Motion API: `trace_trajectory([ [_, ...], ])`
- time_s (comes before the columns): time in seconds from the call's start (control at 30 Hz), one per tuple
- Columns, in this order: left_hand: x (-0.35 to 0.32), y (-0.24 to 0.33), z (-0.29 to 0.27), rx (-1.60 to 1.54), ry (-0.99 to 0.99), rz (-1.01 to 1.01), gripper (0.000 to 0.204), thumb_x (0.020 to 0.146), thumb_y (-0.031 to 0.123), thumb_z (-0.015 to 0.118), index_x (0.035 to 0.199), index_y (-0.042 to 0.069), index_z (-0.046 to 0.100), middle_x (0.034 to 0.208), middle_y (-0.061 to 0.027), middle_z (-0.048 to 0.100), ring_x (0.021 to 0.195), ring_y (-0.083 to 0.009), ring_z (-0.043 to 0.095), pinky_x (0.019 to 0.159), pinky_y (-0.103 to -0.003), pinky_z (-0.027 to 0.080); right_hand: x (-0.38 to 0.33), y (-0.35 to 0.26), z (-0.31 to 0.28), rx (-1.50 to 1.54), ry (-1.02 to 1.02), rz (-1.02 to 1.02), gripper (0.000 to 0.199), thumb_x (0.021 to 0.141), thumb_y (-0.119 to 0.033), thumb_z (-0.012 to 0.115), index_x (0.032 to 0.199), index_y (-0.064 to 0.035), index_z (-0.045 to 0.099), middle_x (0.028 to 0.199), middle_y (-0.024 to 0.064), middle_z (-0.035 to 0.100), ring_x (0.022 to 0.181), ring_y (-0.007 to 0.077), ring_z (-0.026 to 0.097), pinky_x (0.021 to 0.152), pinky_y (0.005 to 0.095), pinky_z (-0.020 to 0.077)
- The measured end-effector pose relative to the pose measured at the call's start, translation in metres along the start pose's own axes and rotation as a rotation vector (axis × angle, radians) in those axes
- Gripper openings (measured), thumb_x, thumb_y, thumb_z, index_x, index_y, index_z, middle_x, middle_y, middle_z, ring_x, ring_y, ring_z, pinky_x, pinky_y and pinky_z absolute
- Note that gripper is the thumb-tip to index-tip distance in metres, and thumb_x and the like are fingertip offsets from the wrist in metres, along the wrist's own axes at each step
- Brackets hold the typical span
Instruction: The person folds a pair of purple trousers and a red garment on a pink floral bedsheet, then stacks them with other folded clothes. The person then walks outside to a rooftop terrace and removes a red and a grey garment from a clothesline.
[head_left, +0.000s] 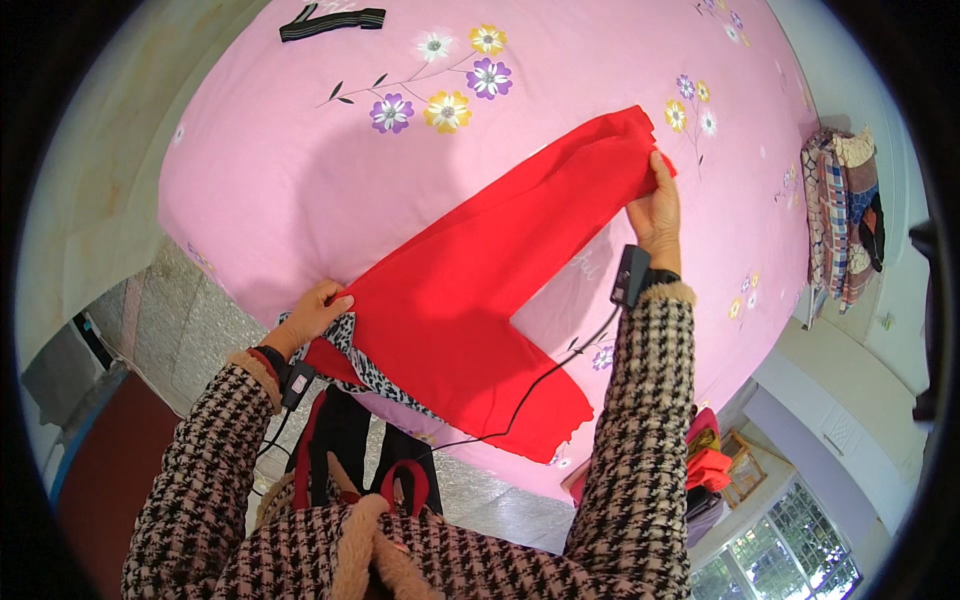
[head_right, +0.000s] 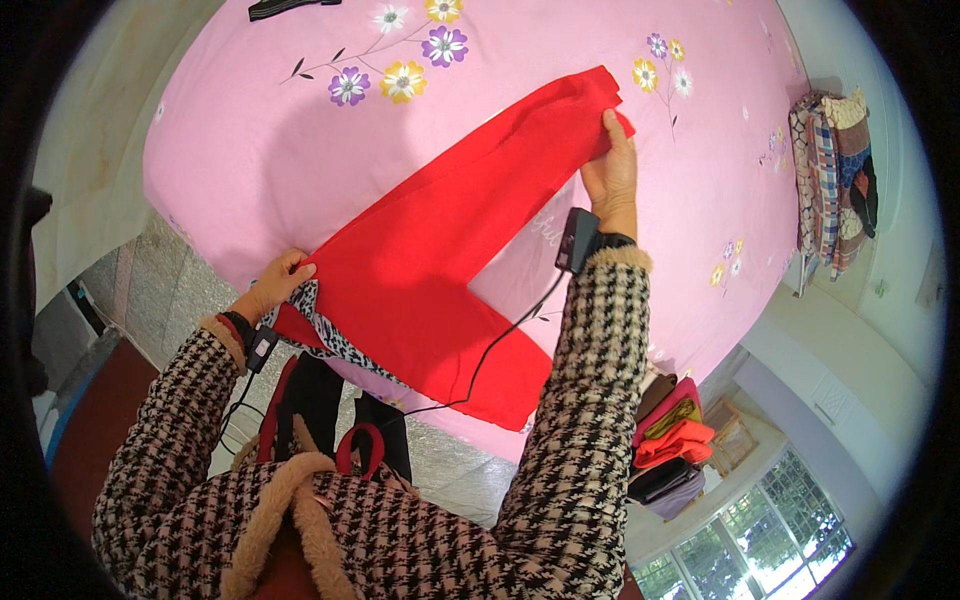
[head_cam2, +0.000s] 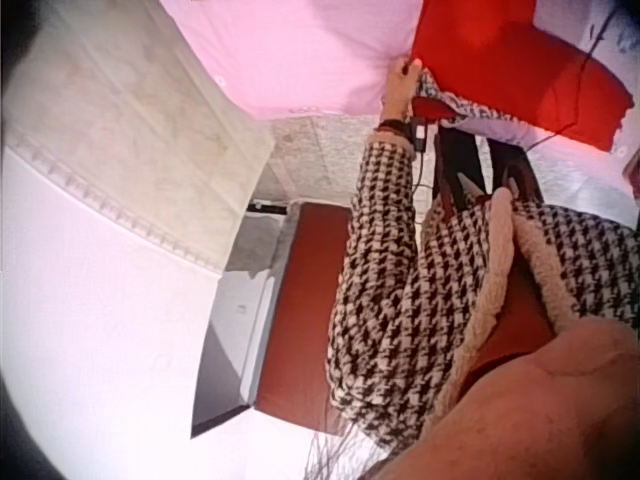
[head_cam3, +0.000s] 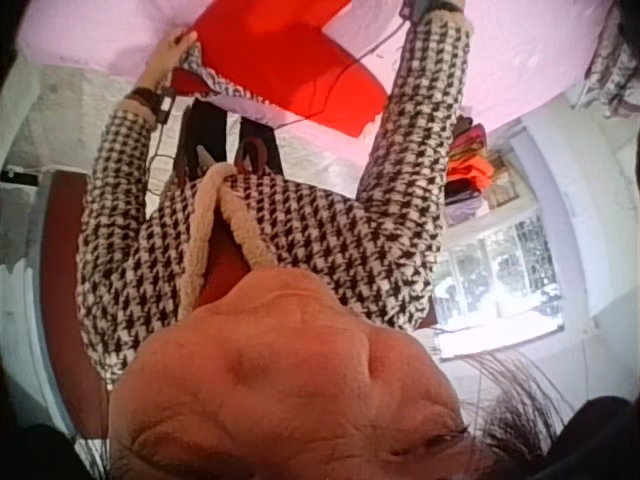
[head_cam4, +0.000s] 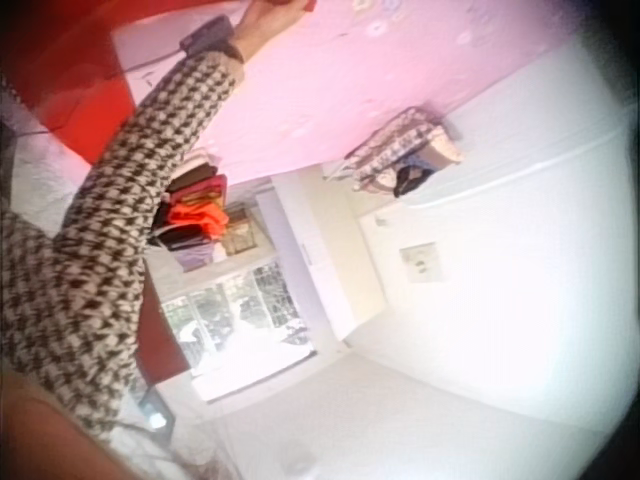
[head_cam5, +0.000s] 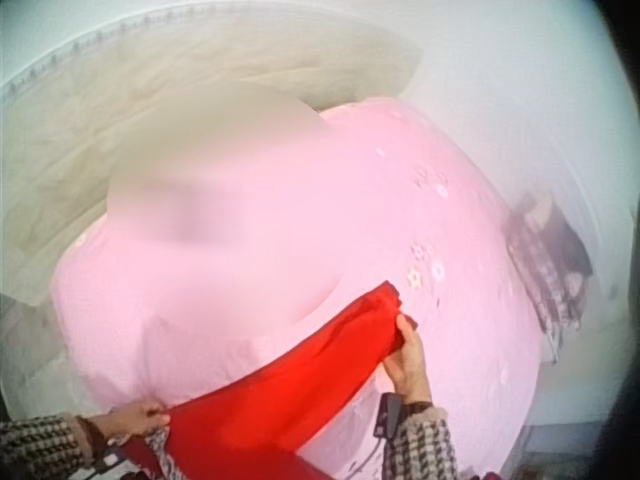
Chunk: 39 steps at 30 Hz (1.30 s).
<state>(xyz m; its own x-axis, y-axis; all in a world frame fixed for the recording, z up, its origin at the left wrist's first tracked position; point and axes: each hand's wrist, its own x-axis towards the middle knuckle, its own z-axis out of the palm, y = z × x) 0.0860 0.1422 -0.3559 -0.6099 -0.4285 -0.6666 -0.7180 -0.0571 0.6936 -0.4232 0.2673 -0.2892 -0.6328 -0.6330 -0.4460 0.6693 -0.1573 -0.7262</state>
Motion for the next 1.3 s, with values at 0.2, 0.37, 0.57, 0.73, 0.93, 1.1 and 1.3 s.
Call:
trace_trajectory([
  [0.2,-0.001,-0.002,0.005,-0.051,0.063,0.093,0.019,0.089,0.018,0.057,0.091,0.0,0.056,0.085,-0.0066,0.052,0.08,-0.0168,0.049,0.075,-0.029,0.041,0.006,-0.023,0.022,-0.141,0.002,-0.22,0.028,0.088,-0.015,0.061,0.112,-0.0017,0.058,0.11,0.0082,0.062,0.1,0.0183,0.059,0.088,0.0315,0.0478],
  [0.37,0.003,-0.005,0.005,-0.016,0.064,0.086,0.018,0.089,0.017,0.055,0.087,-0.001,0.052,0.083,-0.0079,0.049,0.079,-0.0175,0.047,0.075,-0.029,0.04,0.057,0.036,-0.027,-0.457,0.363,-0.219,0.028,0.085,-0.014,0.066,0.107,0.0006,0.06,0.105,0.0097,0.063,0.094,0.0192,0.06,0.084,0.0303,0.0477],
  [0.57,0.006,-0.009,0.004,-0.016,0.055,0.136,0.02,0.089,0.017,0.054,0.087,-0.002,0.048,0.08,-0.0099,0.046,0.078,-0.0206,0.044,0.074,-0.031,0.038,0.087,0.066,-0.073,-0.852,0.596,-0.155,0.042,0.079,-0.018,0.072,0.109,0.0068,0.055,0.105,0.0182,0.061,0.092,0.0249,0.06,0.079,0.0347,0.0502],
  [0.73,0.011,-0.012,0.006,0.065,0.05,0.078,0.021,0.091,0.017,0.052,0.086,-0.002,0.045,0.081,-0.0078,0.043,0.078,-0.017,0.042,0.075,-0.03,0.039,0.064,0.039,-0.044,-0.141,0.306,0.263,0.041,0.084,-0.015,0.066,0.116,0.0036,0.05,0.114,0.017,0.058,0.1,0.0282,0.059,0.088,0.0428,0.0493],
  [0.93,0.016,-0.01,0.005,0.121,0.1,0.107,0.025,0.091,0.021,0.053,0.085,-0.002,0.048,0.076,-0.0093,0.045,0.075,-0.0185,0.045,0.073,-0.032,0.04,-0.03,0.023,0.046,-0.145,0.027,0.178,0.036,0.088,-0.019,0.06,0.117,0.0015,0.052,0.116,0.0116,0.058,0.106,0.0226,0.057,0.092,0.0353,0.0464],
  [1.1,0.023,-0.001,0.0,0.146,0.077,0.085,0.027,0.09,0.024,0.054,0.088,-0.003,0.053,0.08,-0.0126,0.053,0.076,-0.0209,0.05,0.072,-0.034,0.042,-0.174,0.054,0.105,-0.378,-0.139,0.228,0.034,0.084,-0.009,0.062,0.116,-0.0004,0.055,0.108,0.0039,0.062,0.096,0.017,0.059,0.084,0.0303,0.0473],
  [1.3,0.029,0.029,0.01,0.247,0.056,0.194,0.06,0.077,0.015,0.066,0.129,0.004,0.039,0.125,-0.0208,0.046,0.115,-0.0376,0.043,0.098,-0.042,0.036,-0.291,0.143,0.108,-0.378,-0.477,0.713,0.034,0.081,-0.016,0.069,0.109,0.0005,0.06,0.097,0.0005,0.063,0.089,0.0087,0.055,0.08,0.0253,0.0455],
])
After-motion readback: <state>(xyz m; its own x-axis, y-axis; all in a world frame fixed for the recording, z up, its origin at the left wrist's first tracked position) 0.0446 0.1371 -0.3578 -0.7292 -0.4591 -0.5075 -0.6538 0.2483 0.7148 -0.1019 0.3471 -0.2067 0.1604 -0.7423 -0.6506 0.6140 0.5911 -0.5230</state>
